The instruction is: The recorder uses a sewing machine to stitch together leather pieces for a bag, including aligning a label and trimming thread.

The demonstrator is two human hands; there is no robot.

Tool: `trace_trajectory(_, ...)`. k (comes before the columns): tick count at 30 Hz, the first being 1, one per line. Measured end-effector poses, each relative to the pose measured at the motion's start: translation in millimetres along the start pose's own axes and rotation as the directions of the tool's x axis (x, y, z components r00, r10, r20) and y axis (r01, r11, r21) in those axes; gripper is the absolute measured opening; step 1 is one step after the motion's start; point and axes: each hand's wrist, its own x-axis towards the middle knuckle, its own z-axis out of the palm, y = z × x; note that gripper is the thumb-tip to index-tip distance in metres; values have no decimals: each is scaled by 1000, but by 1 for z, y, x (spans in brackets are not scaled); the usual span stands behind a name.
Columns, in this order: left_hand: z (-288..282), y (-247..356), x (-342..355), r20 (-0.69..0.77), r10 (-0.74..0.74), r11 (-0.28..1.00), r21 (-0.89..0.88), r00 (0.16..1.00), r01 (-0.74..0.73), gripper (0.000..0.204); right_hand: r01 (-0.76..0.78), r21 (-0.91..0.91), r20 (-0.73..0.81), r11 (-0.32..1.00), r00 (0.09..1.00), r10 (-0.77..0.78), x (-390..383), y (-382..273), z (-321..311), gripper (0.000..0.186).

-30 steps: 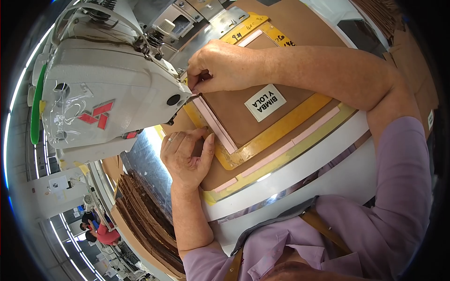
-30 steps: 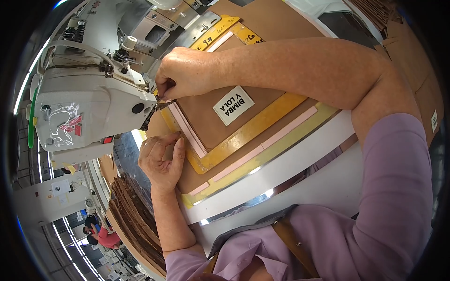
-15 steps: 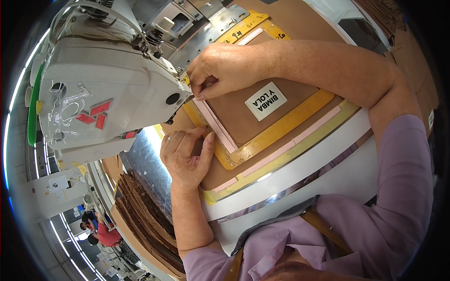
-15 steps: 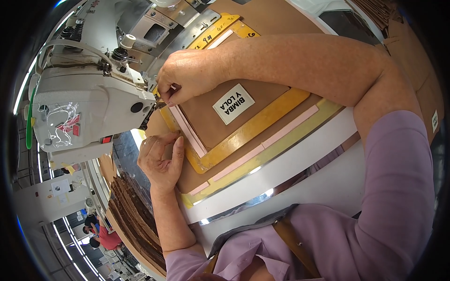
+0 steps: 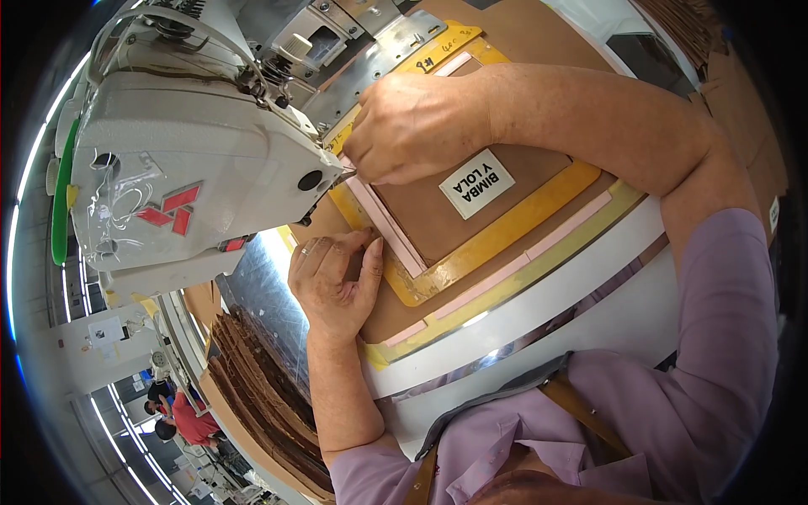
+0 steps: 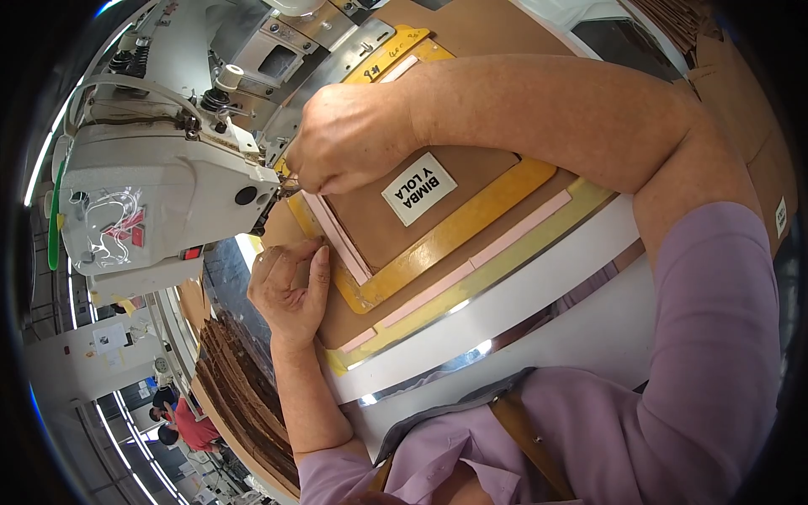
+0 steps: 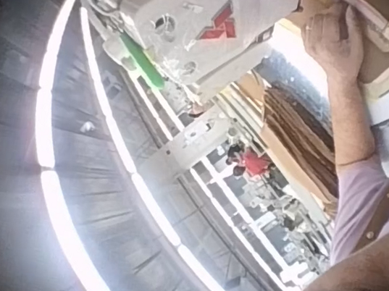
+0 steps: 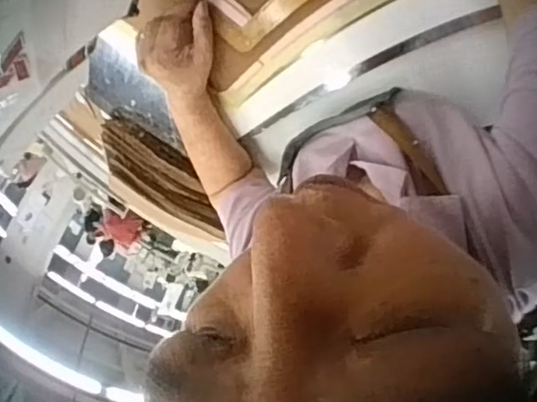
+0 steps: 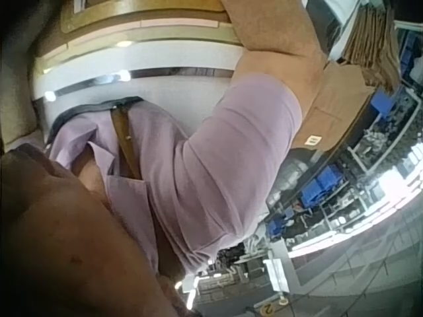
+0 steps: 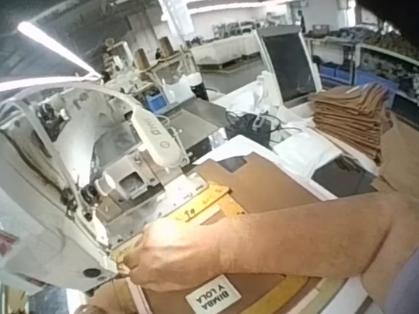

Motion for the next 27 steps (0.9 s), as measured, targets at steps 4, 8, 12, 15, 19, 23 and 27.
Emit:
trace_trajectory(4,-1,1,-1,5,-21,1000,-9,1000,21,10,-366,425,-16,828,911,412,3,-1,-15,14)
trace_trajectory(8,-2,3,-2,32,-52,999,10,998,51,11,-295,237,-118,926,937,329,0,10,7,18)
trace_trajectory(12,-2,3,-2,25,-56,998,3,998,56,12,-265,303,-111,915,944,310,4,6,11,18)
trace_trajectory(15,0,3,-1,27,-69,998,2,997,69,12,-327,327,37,887,942,334,7,8,11,16)
trace_trajectory(19,0,4,0,38,-97,995,4,995,97,12,-353,268,61,896,935,350,12,6,15,15)
trace_trajectory(23,2,4,0,38,-92,996,-5,995,92,12,-334,260,47,906,941,334,13,5,17,14)
trace_trajectory(27,4,1,0,21,-77,997,-18,997,78,12,-324,242,52,915,946,321,16,6,12,12)
